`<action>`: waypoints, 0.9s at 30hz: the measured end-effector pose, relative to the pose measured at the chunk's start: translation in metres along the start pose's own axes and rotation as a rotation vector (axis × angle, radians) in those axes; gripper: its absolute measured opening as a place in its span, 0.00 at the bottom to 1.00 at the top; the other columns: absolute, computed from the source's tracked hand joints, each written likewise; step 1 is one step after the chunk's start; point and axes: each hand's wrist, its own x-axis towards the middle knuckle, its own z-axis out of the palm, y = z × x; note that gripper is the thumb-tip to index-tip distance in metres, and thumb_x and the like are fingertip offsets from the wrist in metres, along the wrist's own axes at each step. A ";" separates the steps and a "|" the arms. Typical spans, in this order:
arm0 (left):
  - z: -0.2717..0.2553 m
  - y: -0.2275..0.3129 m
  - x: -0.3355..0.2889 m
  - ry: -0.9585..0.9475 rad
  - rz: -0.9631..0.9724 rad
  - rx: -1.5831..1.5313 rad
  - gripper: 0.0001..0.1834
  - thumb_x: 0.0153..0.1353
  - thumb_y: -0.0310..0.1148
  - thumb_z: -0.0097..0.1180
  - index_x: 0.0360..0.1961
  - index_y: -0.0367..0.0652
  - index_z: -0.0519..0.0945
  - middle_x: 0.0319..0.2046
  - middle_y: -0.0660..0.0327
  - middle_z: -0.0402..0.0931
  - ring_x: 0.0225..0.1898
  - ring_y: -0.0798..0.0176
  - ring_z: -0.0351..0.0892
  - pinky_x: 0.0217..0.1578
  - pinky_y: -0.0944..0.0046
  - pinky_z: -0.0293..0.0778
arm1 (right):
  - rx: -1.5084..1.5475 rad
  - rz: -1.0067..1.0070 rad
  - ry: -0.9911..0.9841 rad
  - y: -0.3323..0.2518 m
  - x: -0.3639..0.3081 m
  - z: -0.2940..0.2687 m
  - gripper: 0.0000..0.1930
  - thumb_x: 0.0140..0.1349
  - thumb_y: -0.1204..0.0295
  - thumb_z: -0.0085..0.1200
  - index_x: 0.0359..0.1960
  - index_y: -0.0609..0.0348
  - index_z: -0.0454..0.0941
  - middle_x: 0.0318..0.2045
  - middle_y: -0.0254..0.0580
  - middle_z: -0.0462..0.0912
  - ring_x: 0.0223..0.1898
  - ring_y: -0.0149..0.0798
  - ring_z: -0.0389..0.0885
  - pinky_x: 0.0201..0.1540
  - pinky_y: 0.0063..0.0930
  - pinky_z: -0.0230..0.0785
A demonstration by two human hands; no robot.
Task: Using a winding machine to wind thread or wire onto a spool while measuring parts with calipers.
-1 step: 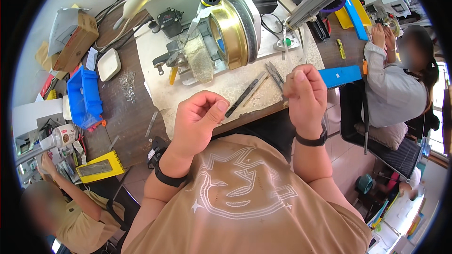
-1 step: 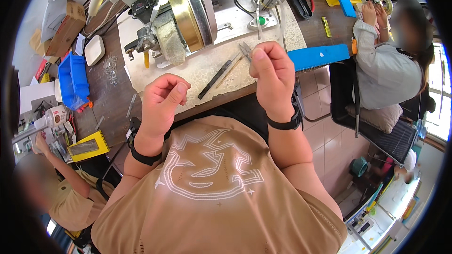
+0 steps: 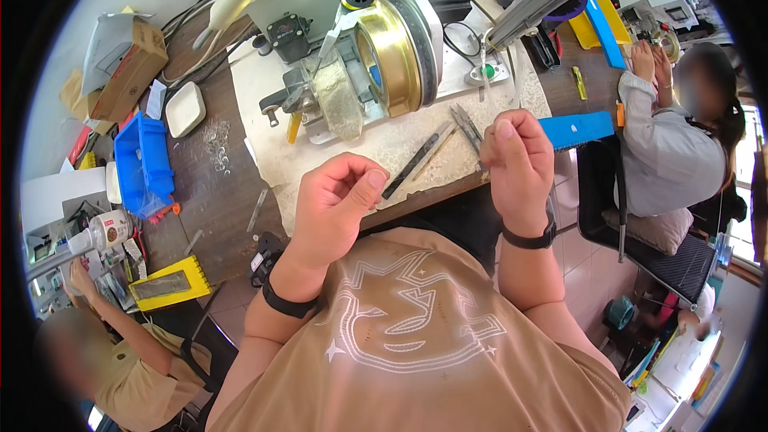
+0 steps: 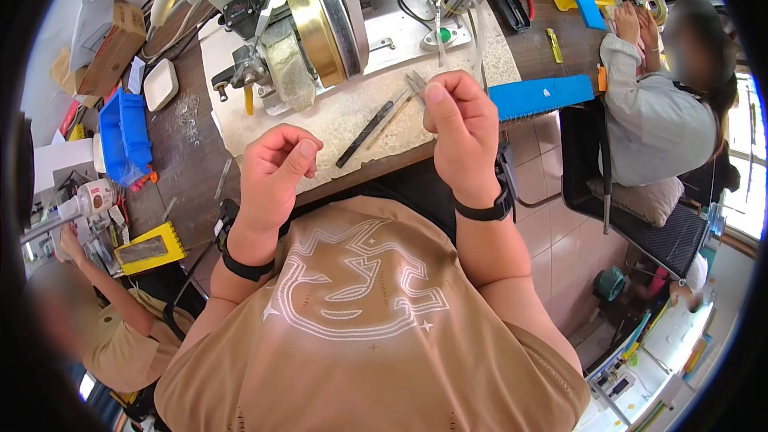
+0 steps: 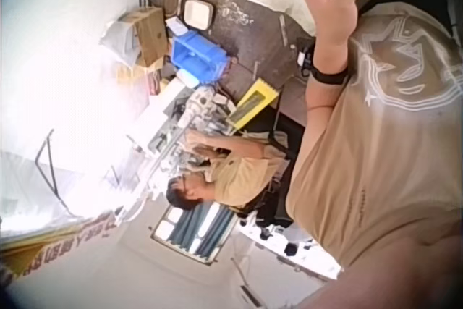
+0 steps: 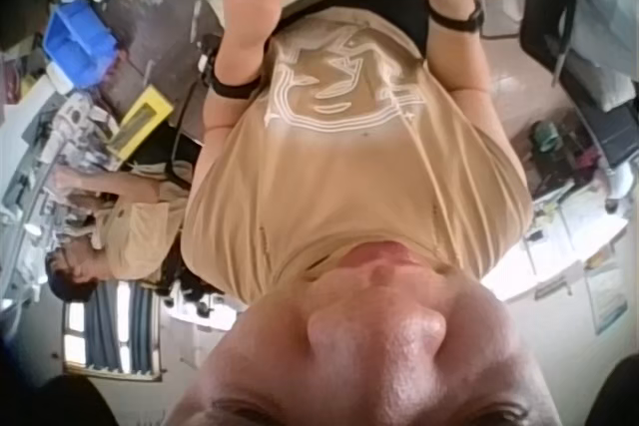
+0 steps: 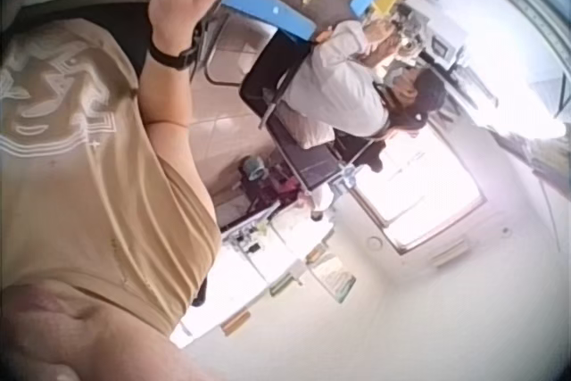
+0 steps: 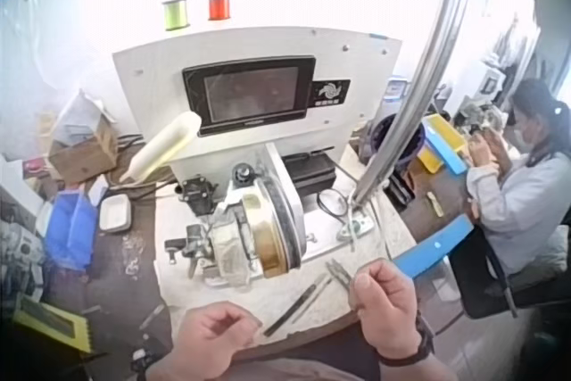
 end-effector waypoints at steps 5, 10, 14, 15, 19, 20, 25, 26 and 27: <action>0.002 0.003 -0.002 0.002 0.034 -0.005 0.12 0.71 0.35 0.63 0.41 0.35 0.82 0.29 0.66 0.79 0.30 0.75 0.75 0.34 0.73 0.72 | -0.124 0.041 0.000 -0.003 -0.006 0.000 0.08 0.76 0.69 0.54 0.40 0.61 0.76 0.25 0.25 0.72 0.25 0.19 0.64 0.28 0.16 0.54; 0.002 0.004 -0.005 0.009 0.034 0.036 0.13 0.71 0.36 0.63 0.41 0.35 0.83 0.29 0.66 0.80 0.30 0.76 0.75 0.35 0.74 0.72 | 0.052 -0.021 0.048 -0.009 -0.008 0.002 0.08 0.77 0.70 0.51 0.40 0.61 0.75 0.24 0.27 0.70 0.24 0.22 0.63 0.28 0.19 0.55; -0.001 0.005 -0.006 -0.066 -0.160 -0.089 0.11 0.71 0.36 0.62 0.40 0.37 0.81 0.27 0.66 0.78 0.28 0.73 0.74 0.32 0.71 0.71 | 0.274 -0.050 0.120 -0.019 -0.007 -0.002 0.08 0.78 0.69 0.48 0.40 0.60 0.73 0.22 0.28 0.64 0.23 0.25 0.59 0.28 0.24 0.56; -0.003 0.006 -0.007 -0.107 -0.257 -0.196 0.11 0.71 0.36 0.61 0.39 0.37 0.81 0.26 0.65 0.78 0.27 0.72 0.73 0.31 0.71 0.71 | 0.296 -0.045 0.135 -0.021 -0.007 -0.003 0.08 0.78 0.69 0.47 0.39 0.59 0.73 0.21 0.28 0.62 0.22 0.26 0.57 0.27 0.25 0.54; -0.005 0.004 -0.007 -0.142 -0.303 -0.345 0.10 0.72 0.35 0.60 0.39 0.38 0.79 0.24 0.64 0.78 0.24 0.71 0.73 0.29 0.69 0.70 | 0.361 -0.080 0.155 -0.029 -0.007 -0.009 0.08 0.78 0.70 0.46 0.39 0.58 0.73 0.22 0.28 0.61 0.23 0.26 0.56 0.27 0.25 0.51; -0.006 0.004 -0.007 -0.140 -0.321 -0.388 0.10 0.73 0.35 0.59 0.39 0.38 0.79 0.24 0.64 0.78 0.24 0.70 0.73 0.29 0.69 0.70 | 0.361 -0.078 0.137 -0.030 -0.008 -0.012 0.08 0.78 0.70 0.46 0.39 0.58 0.73 0.22 0.28 0.61 0.23 0.26 0.56 0.27 0.25 0.51; -0.011 0.002 -0.008 -0.137 -0.356 -0.500 0.09 0.73 0.34 0.58 0.39 0.38 0.79 0.24 0.63 0.80 0.22 0.69 0.74 0.28 0.68 0.71 | 0.371 -0.140 0.153 -0.039 -0.005 -0.031 0.10 0.78 0.69 0.44 0.37 0.57 0.72 0.22 0.28 0.61 0.23 0.26 0.55 0.28 0.26 0.51; -0.012 0.002 -0.009 -0.135 -0.359 -0.516 0.09 0.73 0.34 0.58 0.39 0.38 0.79 0.24 0.63 0.80 0.22 0.69 0.75 0.28 0.69 0.71 | 0.383 -0.166 0.138 -0.040 -0.004 -0.037 0.10 0.78 0.69 0.44 0.36 0.57 0.72 0.22 0.28 0.61 0.23 0.25 0.55 0.28 0.26 0.51; -0.013 0.002 -0.009 -0.134 -0.362 -0.530 0.09 0.74 0.34 0.57 0.39 0.38 0.79 0.24 0.63 0.81 0.22 0.69 0.75 0.28 0.69 0.71 | 0.380 -0.159 0.164 -0.043 -0.005 -0.042 0.09 0.78 0.69 0.45 0.36 0.56 0.72 0.22 0.28 0.61 0.23 0.26 0.55 0.28 0.26 0.51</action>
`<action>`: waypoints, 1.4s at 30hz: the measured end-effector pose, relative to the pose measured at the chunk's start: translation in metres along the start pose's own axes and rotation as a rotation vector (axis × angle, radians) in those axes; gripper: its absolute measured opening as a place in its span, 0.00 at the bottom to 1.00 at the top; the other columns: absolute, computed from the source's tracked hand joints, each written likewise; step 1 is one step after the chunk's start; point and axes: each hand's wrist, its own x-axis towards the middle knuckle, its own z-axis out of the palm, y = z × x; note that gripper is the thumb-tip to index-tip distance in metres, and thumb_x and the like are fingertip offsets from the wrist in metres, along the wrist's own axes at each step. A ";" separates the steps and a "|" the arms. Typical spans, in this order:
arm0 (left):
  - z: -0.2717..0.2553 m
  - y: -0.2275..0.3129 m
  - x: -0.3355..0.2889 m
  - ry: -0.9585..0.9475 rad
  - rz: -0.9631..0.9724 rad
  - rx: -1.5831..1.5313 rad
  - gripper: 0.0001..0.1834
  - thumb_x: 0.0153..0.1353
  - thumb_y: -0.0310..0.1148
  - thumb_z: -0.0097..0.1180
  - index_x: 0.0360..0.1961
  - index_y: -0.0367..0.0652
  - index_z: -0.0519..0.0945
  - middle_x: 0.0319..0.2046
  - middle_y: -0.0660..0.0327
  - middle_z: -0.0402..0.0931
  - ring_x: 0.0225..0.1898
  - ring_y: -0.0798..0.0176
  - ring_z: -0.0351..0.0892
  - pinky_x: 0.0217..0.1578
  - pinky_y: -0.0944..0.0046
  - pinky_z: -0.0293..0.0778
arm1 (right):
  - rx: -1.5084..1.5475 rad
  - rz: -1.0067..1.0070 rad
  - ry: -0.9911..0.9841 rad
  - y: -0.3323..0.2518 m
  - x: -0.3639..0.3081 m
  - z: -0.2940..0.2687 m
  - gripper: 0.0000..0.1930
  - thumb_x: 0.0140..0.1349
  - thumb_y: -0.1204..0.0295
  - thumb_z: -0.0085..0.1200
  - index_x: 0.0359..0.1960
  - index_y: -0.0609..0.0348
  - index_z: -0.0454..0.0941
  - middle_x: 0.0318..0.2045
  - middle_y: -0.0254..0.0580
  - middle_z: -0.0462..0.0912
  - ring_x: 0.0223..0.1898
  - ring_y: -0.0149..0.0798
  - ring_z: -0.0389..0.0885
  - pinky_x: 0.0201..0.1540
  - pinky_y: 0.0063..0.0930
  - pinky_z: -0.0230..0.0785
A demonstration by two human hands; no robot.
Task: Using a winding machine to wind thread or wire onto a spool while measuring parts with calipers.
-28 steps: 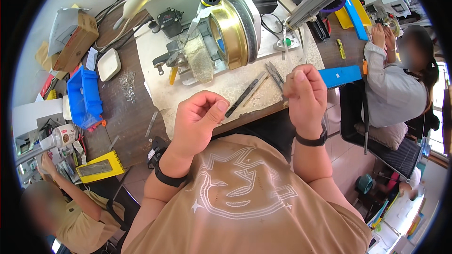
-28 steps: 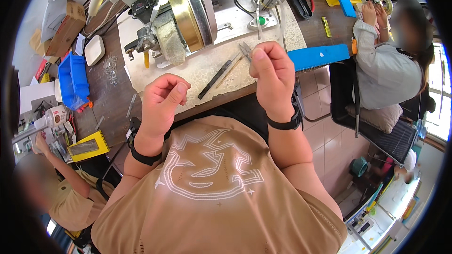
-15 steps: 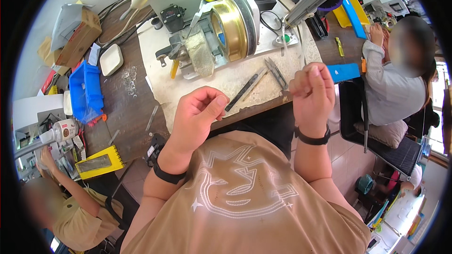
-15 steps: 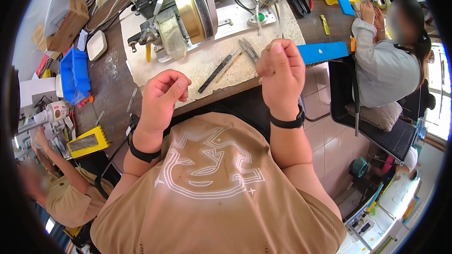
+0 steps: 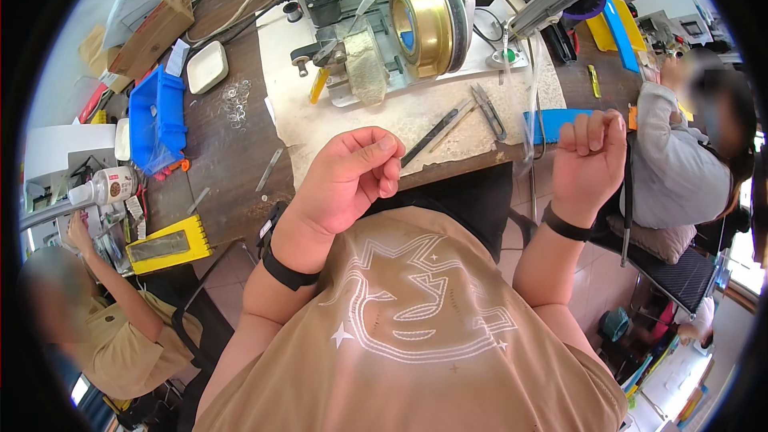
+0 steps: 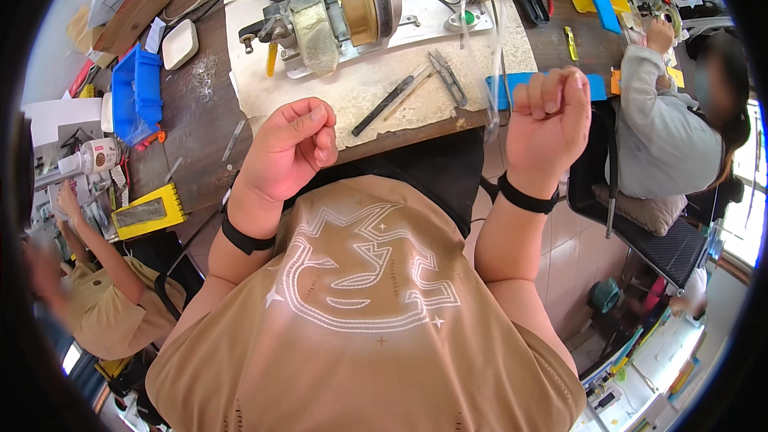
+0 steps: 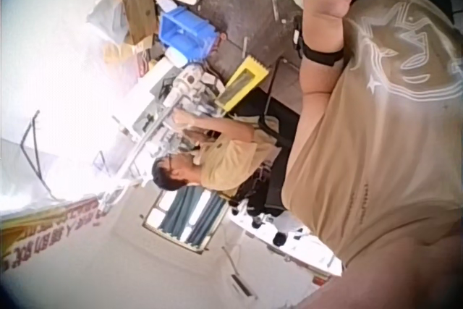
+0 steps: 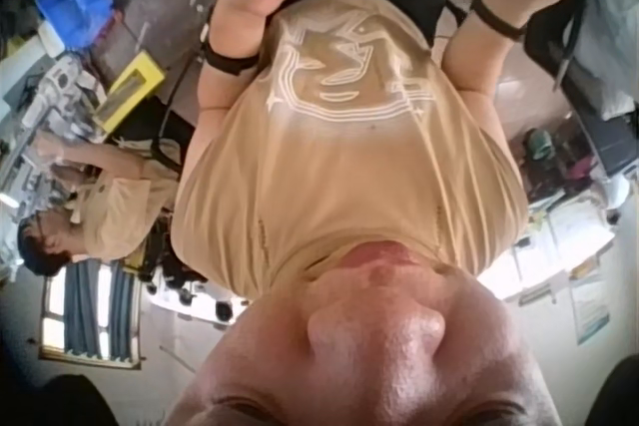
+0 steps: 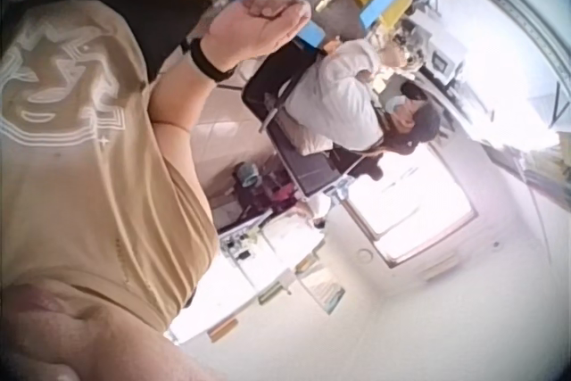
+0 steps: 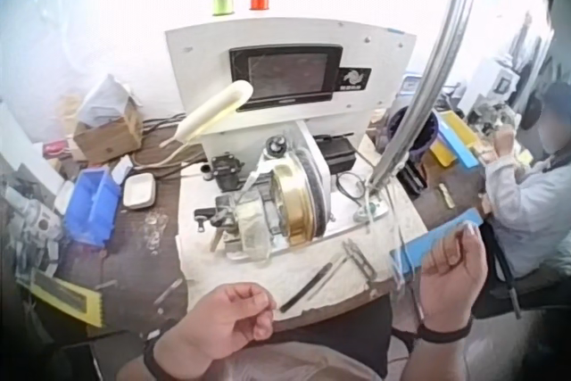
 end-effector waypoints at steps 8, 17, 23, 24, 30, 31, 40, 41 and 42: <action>-0.005 0.000 -0.004 0.001 -0.007 -0.023 0.09 0.73 0.34 0.58 0.39 0.39 0.80 0.25 0.63 0.82 0.21 0.70 0.74 0.25 0.70 0.70 | -0.009 -0.063 0.046 -0.021 0.009 -0.029 0.09 0.77 0.68 0.46 0.36 0.55 0.72 0.22 0.27 0.60 0.23 0.26 0.55 0.28 0.27 0.50; -0.003 -0.001 -0.005 0.008 0.004 0.073 0.09 0.71 0.33 0.61 0.38 0.38 0.81 0.25 0.61 0.82 0.19 0.70 0.74 0.22 0.71 0.69 | -0.198 0.027 0.040 -0.015 0.006 -0.048 0.08 0.77 0.70 0.48 0.41 0.59 0.76 0.27 0.34 0.74 0.27 0.30 0.70 0.32 0.26 0.62; 0.001 0.000 -0.009 0.028 0.040 0.190 0.09 0.71 0.33 0.61 0.39 0.36 0.81 0.25 0.59 0.82 0.20 0.70 0.74 0.22 0.73 0.70 | -0.420 -0.320 0.492 -0.026 0.019 -0.054 0.09 0.71 0.74 0.56 0.50 0.60 0.76 0.40 0.39 0.83 0.40 0.31 0.81 0.42 0.23 0.68; 0.002 0.000 -0.010 0.038 0.048 0.215 0.09 0.71 0.33 0.61 0.39 0.36 0.81 0.25 0.58 0.82 0.20 0.70 0.74 0.22 0.73 0.70 | -0.503 -0.480 0.611 -0.032 0.020 -0.052 0.10 0.69 0.76 0.56 0.50 0.61 0.75 0.40 0.39 0.83 0.41 0.30 0.80 0.44 0.22 0.69; 0.011 0.000 -0.008 0.030 0.061 0.338 0.10 0.69 0.36 0.64 0.38 0.38 0.84 0.26 0.61 0.84 0.21 0.75 0.74 0.23 0.76 0.70 | -0.845 -0.991 0.463 -0.024 0.002 -0.008 0.05 0.66 0.78 0.55 0.41 0.66 0.77 0.39 0.43 0.81 0.38 0.33 0.78 0.41 0.23 0.70; 0.013 0.000 -0.008 0.025 0.055 0.342 0.10 0.69 0.36 0.64 0.38 0.38 0.84 0.26 0.61 0.84 0.21 0.75 0.74 0.23 0.76 0.70 | -0.992 -1.000 0.251 -0.019 -0.007 0.003 0.04 0.65 0.78 0.55 0.39 0.67 0.77 0.39 0.46 0.82 0.39 0.36 0.79 0.41 0.25 0.71; 0.029 0.001 -0.013 0.030 0.035 0.448 0.10 0.69 0.36 0.64 0.37 0.38 0.83 0.25 0.62 0.83 0.21 0.75 0.76 0.23 0.77 0.71 | -0.988 -0.445 -0.779 0.028 -0.045 0.075 0.17 0.57 0.73 0.67 0.47 0.67 0.81 0.44 0.54 0.84 0.46 0.55 0.83 0.49 0.42 0.76; 0.028 0.002 -0.014 0.020 0.038 0.463 0.11 0.70 0.36 0.64 0.39 0.37 0.83 0.26 0.62 0.84 0.22 0.76 0.76 0.24 0.77 0.70 | -0.994 -0.362 -0.803 0.032 -0.048 0.077 0.18 0.58 0.72 0.68 0.48 0.68 0.81 0.45 0.55 0.84 0.46 0.56 0.83 0.49 0.41 0.76; 0.028 0.002 -0.014 0.015 0.039 0.482 0.11 0.70 0.36 0.64 0.40 0.37 0.83 0.28 0.62 0.84 0.23 0.76 0.75 0.25 0.76 0.69 | -0.994 -0.370 -0.801 0.035 -0.051 0.079 0.18 0.58 0.72 0.68 0.48 0.68 0.81 0.45 0.55 0.84 0.46 0.56 0.83 0.49 0.41 0.76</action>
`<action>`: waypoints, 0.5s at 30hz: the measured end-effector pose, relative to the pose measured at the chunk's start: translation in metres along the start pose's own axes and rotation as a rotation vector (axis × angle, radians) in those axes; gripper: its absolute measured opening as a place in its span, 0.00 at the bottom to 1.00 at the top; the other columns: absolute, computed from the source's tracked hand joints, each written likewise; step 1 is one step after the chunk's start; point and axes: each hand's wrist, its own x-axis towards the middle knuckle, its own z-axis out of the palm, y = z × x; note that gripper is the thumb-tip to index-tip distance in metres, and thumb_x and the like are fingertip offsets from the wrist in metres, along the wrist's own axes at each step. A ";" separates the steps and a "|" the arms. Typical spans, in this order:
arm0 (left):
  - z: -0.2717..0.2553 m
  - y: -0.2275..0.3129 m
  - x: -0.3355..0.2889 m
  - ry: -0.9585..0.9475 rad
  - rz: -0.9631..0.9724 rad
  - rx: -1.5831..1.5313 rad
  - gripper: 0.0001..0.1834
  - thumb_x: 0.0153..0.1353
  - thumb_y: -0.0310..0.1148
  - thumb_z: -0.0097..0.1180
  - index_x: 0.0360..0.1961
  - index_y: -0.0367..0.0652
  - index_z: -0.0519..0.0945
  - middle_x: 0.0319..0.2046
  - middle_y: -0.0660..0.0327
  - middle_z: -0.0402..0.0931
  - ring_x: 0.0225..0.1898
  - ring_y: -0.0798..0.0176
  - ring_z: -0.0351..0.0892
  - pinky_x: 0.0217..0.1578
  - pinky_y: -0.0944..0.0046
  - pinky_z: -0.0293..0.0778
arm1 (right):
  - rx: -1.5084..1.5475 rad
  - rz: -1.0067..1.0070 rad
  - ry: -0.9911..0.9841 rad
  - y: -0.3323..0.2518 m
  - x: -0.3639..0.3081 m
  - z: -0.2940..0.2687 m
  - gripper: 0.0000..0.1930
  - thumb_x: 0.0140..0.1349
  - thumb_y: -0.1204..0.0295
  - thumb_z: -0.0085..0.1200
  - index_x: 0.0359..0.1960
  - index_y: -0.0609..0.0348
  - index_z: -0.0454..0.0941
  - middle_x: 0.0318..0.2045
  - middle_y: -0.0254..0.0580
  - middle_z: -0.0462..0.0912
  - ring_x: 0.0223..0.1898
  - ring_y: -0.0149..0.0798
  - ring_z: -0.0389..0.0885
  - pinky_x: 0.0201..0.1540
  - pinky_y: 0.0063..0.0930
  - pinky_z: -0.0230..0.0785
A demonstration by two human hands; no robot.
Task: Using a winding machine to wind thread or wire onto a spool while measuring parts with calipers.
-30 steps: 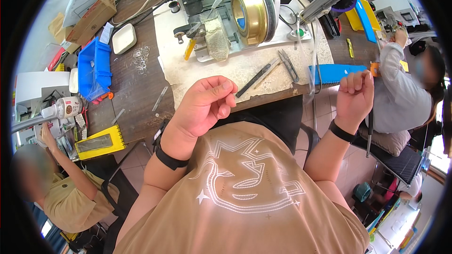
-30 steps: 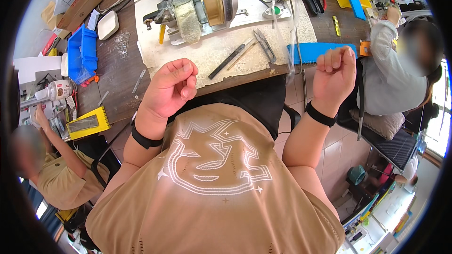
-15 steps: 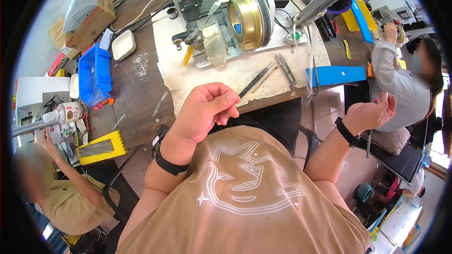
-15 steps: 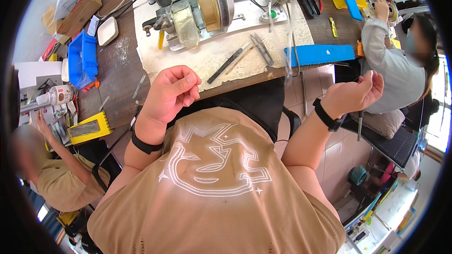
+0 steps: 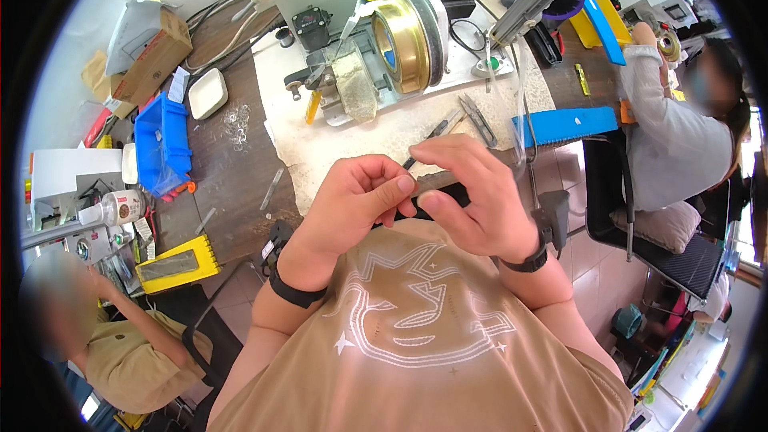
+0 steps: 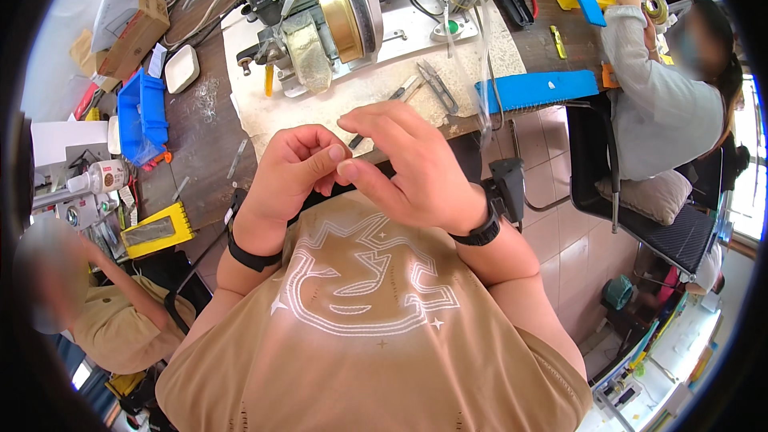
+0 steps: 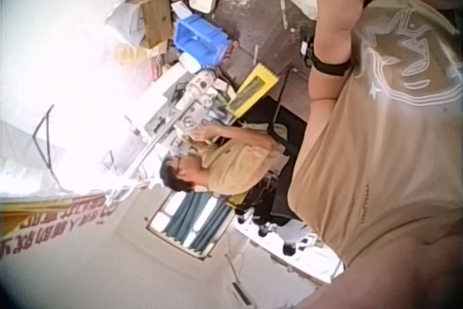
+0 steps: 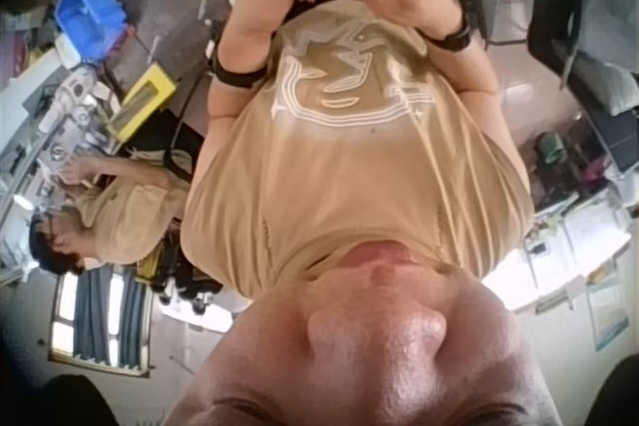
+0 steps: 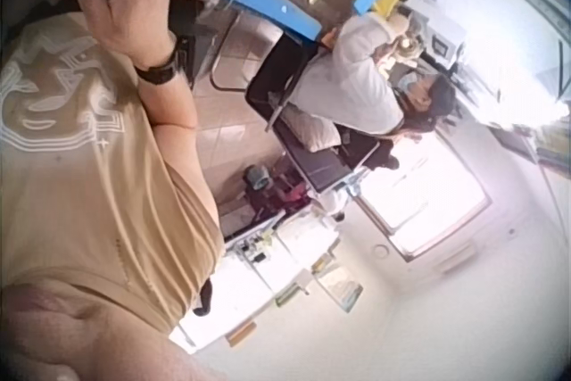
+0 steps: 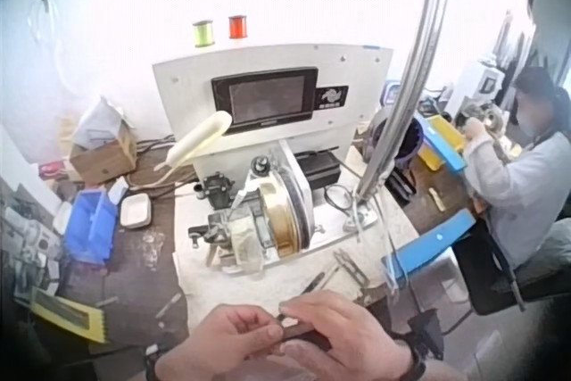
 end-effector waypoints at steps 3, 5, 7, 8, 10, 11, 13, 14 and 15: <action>-0.001 -0.001 -0.001 -0.006 0.042 0.007 0.11 0.70 0.36 0.64 0.37 0.37 0.83 0.27 0.64 0.82 0.25 0.76 0.77 0.25 0.77 0.71 | 0.070 0.192 -0.061 0.000 -0.004 0.006 0.18 0.61 0.70 0.67 0.49 0.68 0.81 0.42 0.55 0.85 0.44 0.56 0.83 0.48 0.41 0.76; -0.001 -0.002 -0.001 -0.004 0.047 0.005 0.11 0.70 0.36 0.64 0.37 0.37 0.83 0.27 0.64 0.83 0.25 0.76 0.78 0.25 0.76 0.71 | 0.068 0.216 -0.143 0.004 -0.006 0.006 0.17 0.64 0.69 0.65 0.50 0.69 0.80 0.39 0.54 0.85 0.40 0.53 0.85 0.45 0.38 0.78; -0.001 -0.002 -0.001 0.002 0.052 0.003 0.11 0.70 0.36 0.64 0.38 0.37 0.83 0.27 0.64 0.83 0.26 0.76 0.78 0.25 0.76 0.71 | 0.100 0.261 -0.134 0.004 -0.009 0.008 0.16 0.65 0.70 0.65 0.49 0.68 0.81 0.37 0.52 0.85 0.38 0.51 0.86 0.41 0.37 0.78; -0.001 -0.003 -0.001 0.005 0.053 0.012 0.11 0.70 0.36 0.64 0.38 0.37 0.83 0.27 0.64 0.83 0.26 0.76 0.78 0.25 0.76 0.71 | 0.141 0.304 -0.124 0.005 -0.010 0.009 0.15 0.66 0.70 0.64 0.49 0.68 0.81 0.36 0.51 0.85 0.35 0.49 0.86 0.38 0.36 0.78; -0.001 -0.003 -0.001 0.007 0.055 0.019 0.11 0.70 0.36 0.63 0.39 0.37 0.83 0.27 0.64 0.83 0.26 0.76 0.79 0.25 0.77 0.71 | 0.161 0.319 -0.133 0.006 -0.011 0.010 0.14 0.66 0.70 0.64 0.48 0.67 0.82 0.34 0.50 0.85 0.32 0.45 0.86 0.35 0.33 0.77; -0.001 -0.003 -0.001 0.007 0.055 0.016 0.11 0.71 0.36 0.63 0.39 0.37 0.83 0.27 0.63 0.83 0.25 0.76 0.79 0.25 0.77 0.71 | 0.190 0.330 -0.139 0.006 -0.010 0.011 0.12 0.67 0.71 0.64 0.47 0.66 0.83 0.33 0.49 0.85 0.30 0.42 0.85 0.32 0.30 0.76; -0.001 -0.003 -0.001 0.007 0.058 0.013 0.11 0.71 0.36 0.63 0.39 0.37 0.83 0.27 0.63 0.84 0.25 0.76 0.79 0.25 0.77 0.71 | 0.204 0.395 -0.143 0.003 -0.011 0.011 0.11 0.67 0.71 0.64 0.46 0.65 0.84 0.32 0.47 0.84 0.28 0.39 0.83 0.31 0.29 0.74; -0.002 -0.002 -0.002 0.007 0.057 0.016 0.11 0.71 0.36 0.63 0.39 0.37 0.83 0.27 0.63 0.84 0.25 0.76 0.78 0.25 0.77 0.71 | 0.220 0.461 -0.146 0.001 -0.011 0.011 0.09 0.66 0.72 0.63 0.45 0.64 0.84 0.30 0.45 0.84 0.26 0.37 0.82 0.30 0.27 0.73; -0.002 -0.002 -0.002 0.005 0.061 0.020 0.11 0.71 0.36 0.63 0.39 0.37 0.83 0.27 0.63 0.84 0.24 0.76 0.77 0.25 0.77 0.71 | 0.220 0.460 -0.147 0.001 -0.011 0.011 0.09 0.66 0.72 0.63 0.45 0.64 0.84 0.30 0.45 0.84 0.26 0.37 0.82 0.30 0.27 0.73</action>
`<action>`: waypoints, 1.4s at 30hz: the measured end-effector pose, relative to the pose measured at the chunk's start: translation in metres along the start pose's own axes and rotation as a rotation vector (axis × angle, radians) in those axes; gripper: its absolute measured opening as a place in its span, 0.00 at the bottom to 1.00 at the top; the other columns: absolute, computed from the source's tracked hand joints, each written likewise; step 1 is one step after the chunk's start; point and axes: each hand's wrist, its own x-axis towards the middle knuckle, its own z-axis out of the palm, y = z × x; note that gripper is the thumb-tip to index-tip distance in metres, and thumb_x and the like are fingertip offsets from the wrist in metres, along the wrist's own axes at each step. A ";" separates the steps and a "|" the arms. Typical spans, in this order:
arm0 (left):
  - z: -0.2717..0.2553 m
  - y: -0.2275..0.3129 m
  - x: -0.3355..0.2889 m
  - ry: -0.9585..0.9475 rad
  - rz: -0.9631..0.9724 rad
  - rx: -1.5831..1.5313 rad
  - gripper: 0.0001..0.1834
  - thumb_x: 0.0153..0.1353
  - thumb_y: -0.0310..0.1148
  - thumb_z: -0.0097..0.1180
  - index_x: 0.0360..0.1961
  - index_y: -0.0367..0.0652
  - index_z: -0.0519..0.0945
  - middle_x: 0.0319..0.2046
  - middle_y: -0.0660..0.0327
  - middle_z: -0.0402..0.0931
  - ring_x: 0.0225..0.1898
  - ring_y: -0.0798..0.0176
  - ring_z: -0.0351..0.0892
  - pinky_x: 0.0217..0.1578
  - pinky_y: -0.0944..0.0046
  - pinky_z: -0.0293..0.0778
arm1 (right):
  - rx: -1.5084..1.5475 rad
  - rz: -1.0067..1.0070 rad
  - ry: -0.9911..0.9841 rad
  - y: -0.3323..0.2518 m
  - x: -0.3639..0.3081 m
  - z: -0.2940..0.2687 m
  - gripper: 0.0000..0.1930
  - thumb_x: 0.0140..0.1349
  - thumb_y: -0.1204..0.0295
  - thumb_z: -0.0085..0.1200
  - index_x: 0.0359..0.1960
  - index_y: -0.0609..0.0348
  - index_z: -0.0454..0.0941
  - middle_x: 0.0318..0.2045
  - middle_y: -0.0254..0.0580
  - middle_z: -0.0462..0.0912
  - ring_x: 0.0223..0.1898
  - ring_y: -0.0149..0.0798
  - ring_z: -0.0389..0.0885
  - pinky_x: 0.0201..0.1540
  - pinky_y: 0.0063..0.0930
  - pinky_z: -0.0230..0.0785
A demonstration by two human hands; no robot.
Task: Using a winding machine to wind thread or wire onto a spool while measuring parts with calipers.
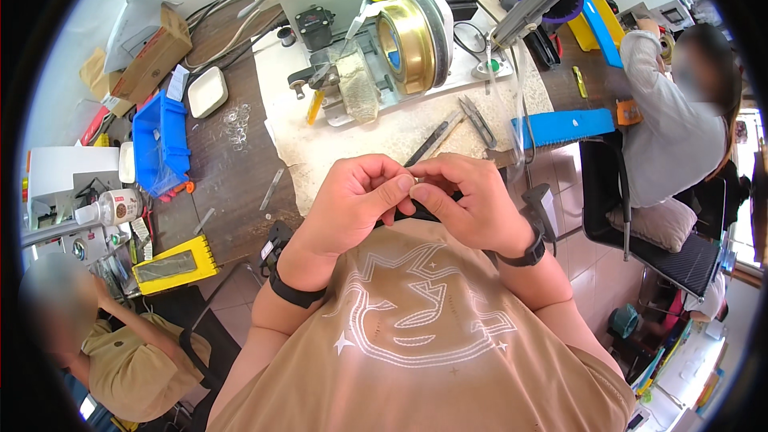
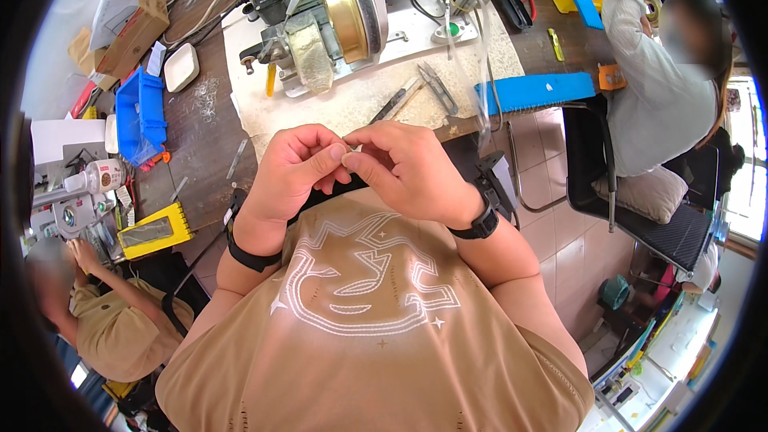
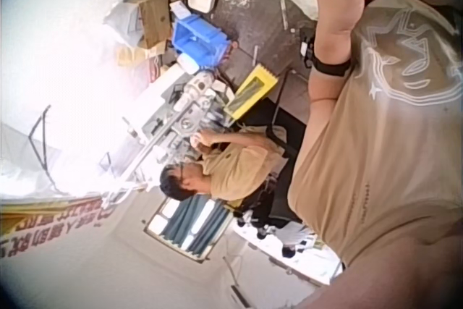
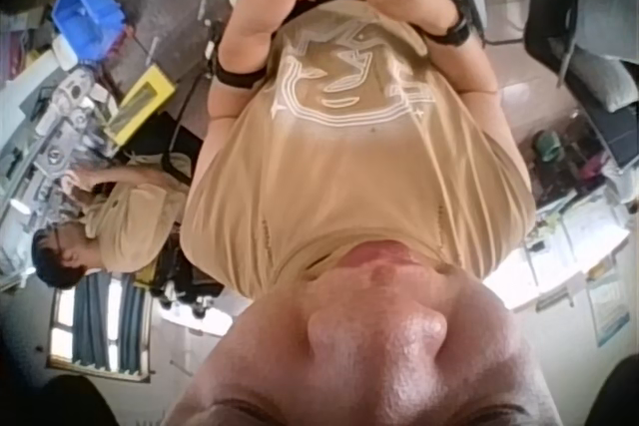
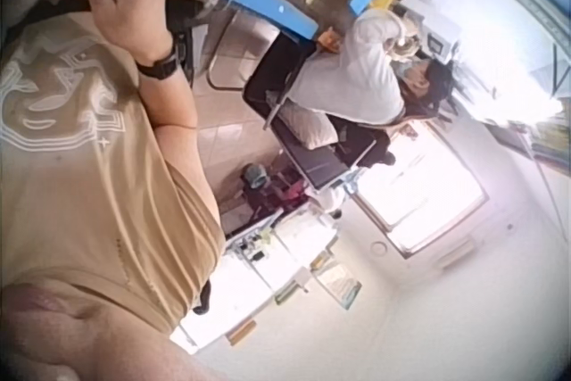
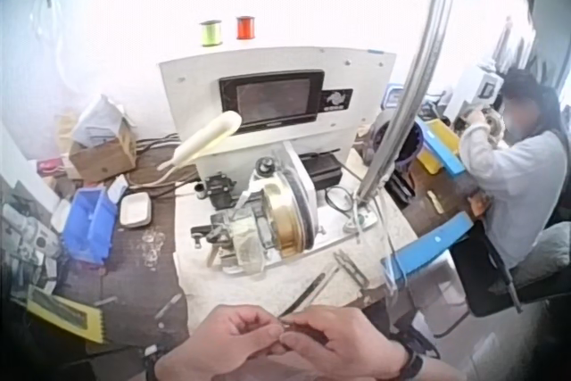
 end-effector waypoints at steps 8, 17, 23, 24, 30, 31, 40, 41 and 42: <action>-0.003 -0.002 0.000 0.015 -0.002 -0.009 0.10 0.70 0.36 0.63 0.39 0.38 0.83 0.26 0.62 0.83 0.23 0.74 0.76 0.26 0.75 0.72 | -0.036 0.002 0.069 -0.001 0.004 -0.001 0.04 0.65 0.73 0.64 0.36 0.62 0.86 0.25 0.41 0.81 0.23 0.33 0.77 0.27 0.26 0.69; -0.001 -0.004 0.003 0.009 -0.013 -0.026 0.11 0.70 0.35 0.64 0.40 0.37 0.83 0.27 0.62 0.83 0.25 0.75 0.77 0.26 0.75 0.73 | -0.084 -0.013 0.078 0.002 0.003 -0.004 0.04 0.64 0.74 0.63 0.34 0.62 0.86 0.24 0.40 0.80 0.21 0.33 0.75 0.26 0.27 0.67; 0.001 -0.006 0.003 0.023 -0.014 -0.029 0.11 0.70 0.35 0.64 0.40 0.37 0.83 0.27 0.62 0.83 0.25 0.75 0.78 0.27 0.76 0.74 | -0.078 -0.003 0.081 0.006 0.002 -0.005 0.04 0.65 0.74 0.63 0.34 0.62 0.85 0.23 0.40 0.80 0.21 0.33 0.74 0.25 0.26 0.67; 0.001 -0.006 0.004 0.040 -0.002 -0.020 0.11 0.70 0.36 0.64 0.39 0.38 0.83 0.27 0.62 0.83 0.25 0.74 0.78 0.27 0.76 0.74 | -0.077 -0.003 0.081 0.006 0.002 -0.006 0.04 0.65 0.74 0.63 0.34 0.62 0.85 0.23 0.40 0.80 0.21 0.33 0.74 0.25 0.26 0.67; 0.001 -0.007 0.005 0.054 -0.012 -0.031 0.10 0.70 0.36 0.64 0.40 0.39 0.83 0.27 0.62 0.83 0.25 0.74 0.78 0.27 0.76 0.74 | -0.077 0.002 0.087 0.004 0.002 -0.007 0.05 0.65 0.74 0.64 0.34 0.63 0.85 0.23 0.40 0.80 0.20 0.32 0.74 0.25 0.26 0.66; 0.001 -0.007 0.005 0.054 -0.012 -0.030 0.10 0.70 0.36 0.64 0.40 0.39 0.83 0.27 0.62 0.83 0.25 0.74 0.78 0.27 0.76 0.74 | -0.080 0.003 0.084 0.003 0.002 -0.008 0.05 0.65 0.74 0.64 0.34 0.63 0.85 0.23 0.40 0.80 0.20 0.32 0.74 0.25 0.26 0.66; 0.003 -0.007 0.008 0.050 0.007 -0.044 0.10 0.70 0.36 0.63 0.40 0.39 0.83 0.27 0.63 0.82 0.25 0.75 0.78 0.27 0.76 0.74 | -0.111 -0.017 0.120 0.005 0.002 -0.014 0.05 0.64 0.74 0.64 0.33 0.62 0.85 0.23 0.39 0.80 0.21 0.31 0.74 0.25 0.26 0.65; 0.003 -0.007 0.009 0.050 0.011 -0.047 0.10 0.70 0.36 0.63 0.40 0.39 0.83 0.27 0.63 0.82 0.25 0.75 0.78 0.27 0.76 0.74 | -0.110 -0.011 0.129 0.005 0.002 -0.014 0.05 0.64 0.74 0.64 0.33 0.62 0.85 0.23 0.39 0.79 0.21 0.31 0.74 0.24 0.26 0.65; 0.003 -0.007 0.009 0.048 0.018 -0.050 0.10 0.70 0.36 0.63 0.40 0.39 0.83 0.26 0.63 0.82 0.24 0.75 0.77 0.27 0.76 0.74 | -0.110 -0.011 0.129 0.005 0.002 -0.014 0.05 0.64 0.74 0.64 0.33 0.62 0.85 0.23 0.39 0.79 0.21 0.31 0.74 0.24 0.26 0.65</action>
